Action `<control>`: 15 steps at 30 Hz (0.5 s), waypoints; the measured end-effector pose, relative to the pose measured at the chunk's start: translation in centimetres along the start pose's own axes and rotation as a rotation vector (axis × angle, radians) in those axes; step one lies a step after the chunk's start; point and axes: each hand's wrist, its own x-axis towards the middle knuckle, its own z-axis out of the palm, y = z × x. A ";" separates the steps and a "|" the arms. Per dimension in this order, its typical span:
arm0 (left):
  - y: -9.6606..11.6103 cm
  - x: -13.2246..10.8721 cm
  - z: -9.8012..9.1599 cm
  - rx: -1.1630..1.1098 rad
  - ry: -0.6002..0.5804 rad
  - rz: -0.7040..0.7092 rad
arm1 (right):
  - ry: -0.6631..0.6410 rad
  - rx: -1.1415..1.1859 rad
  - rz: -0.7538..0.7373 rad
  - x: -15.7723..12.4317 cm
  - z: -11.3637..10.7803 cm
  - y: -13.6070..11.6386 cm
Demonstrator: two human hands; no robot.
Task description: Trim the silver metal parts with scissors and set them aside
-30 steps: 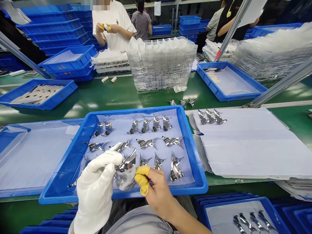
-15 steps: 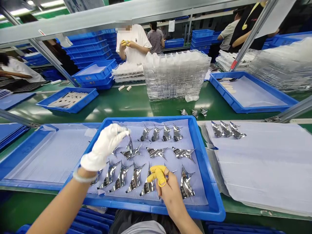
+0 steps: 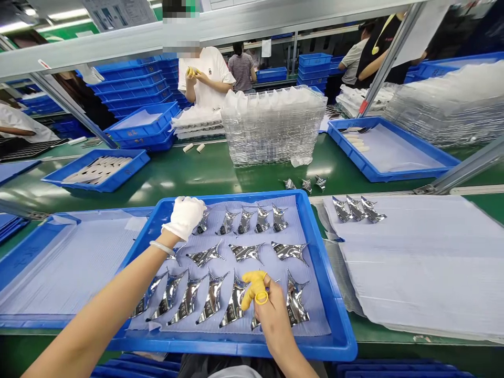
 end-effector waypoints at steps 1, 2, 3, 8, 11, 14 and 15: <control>0.8 0.1 0.1 0.001 -0.002 0.018 | -0.005 -0.016 -0.002 0.1 -0.1 0.2; 1.7 0.2 0.2 -0.006 -0.007 0.043 | -0.007 -0.035 -0.001 0.2 -0.2 0.4; 2.7 0.2 0.4 -0.019 -0.015 0.071 | -0.006 -0.054 0.002 0.3 -0.2 0.6; 6.9 0.9 1.8 -0.149 -0.045 0.149 | -0.036 -0.092 0.028 0.4 -0.1 1.0; 7.4 0.9 1.2 -0.262 -0.031 0.125 | -0.053 -0.045 0.040 0.2 -0.1 0.6; 7.0 -1.0 -1.0 -0.420 0.000 0.110 | -0.034 0.005 0.047 -0.1 -0.1 -0.1; 6.8 -2.3 -2.0 -0.487 0.012 0.117 | -0.025 0.011 0.043 -0.1 0.0 -0.4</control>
